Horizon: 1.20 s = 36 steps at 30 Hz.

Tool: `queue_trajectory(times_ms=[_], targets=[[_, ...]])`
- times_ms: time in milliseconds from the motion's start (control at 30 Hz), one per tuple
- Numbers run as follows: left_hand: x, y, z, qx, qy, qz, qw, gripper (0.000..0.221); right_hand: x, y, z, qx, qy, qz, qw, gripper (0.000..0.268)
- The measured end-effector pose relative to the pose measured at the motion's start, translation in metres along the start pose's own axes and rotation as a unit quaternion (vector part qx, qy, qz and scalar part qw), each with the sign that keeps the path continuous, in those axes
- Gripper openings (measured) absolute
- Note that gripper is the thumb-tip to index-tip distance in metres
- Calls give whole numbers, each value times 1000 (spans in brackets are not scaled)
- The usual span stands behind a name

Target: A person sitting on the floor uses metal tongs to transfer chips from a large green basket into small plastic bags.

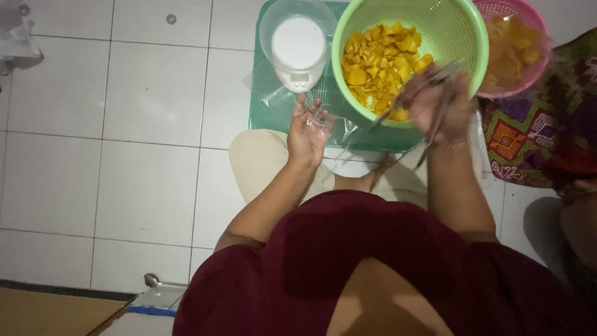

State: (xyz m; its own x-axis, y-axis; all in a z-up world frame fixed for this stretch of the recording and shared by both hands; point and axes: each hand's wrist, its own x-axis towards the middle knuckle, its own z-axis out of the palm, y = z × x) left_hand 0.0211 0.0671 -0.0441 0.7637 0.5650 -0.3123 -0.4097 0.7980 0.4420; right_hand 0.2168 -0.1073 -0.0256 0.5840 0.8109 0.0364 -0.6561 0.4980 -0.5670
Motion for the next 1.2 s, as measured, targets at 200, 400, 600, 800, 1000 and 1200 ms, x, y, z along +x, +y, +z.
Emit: queue_trajectory(times_ms=[200,400,600,800,1000,1200], targets=[[-8,8,-3,-43,6,-26,999,58,34,-32,2,-244,26,-228,942,12],[-9,8,1,-46,6,-42,998,56,39,-15,-27,-628,29,-240,740,22],[-10,8,4,-40,12,-39,998,55,26,-24,-20,-806,30,-75,586,61],[-12,9,7,-19,33,-50,998,53,23,-25,-27,-809,40,-105,577,45],[-16,11,7,-30,21,-44,998,48,52,-38,-24,-764,113,-174,611,24],[-13,3,-16,-2,22,-37,999,37,75,-42,-51,-735,113,-195,639,27]])
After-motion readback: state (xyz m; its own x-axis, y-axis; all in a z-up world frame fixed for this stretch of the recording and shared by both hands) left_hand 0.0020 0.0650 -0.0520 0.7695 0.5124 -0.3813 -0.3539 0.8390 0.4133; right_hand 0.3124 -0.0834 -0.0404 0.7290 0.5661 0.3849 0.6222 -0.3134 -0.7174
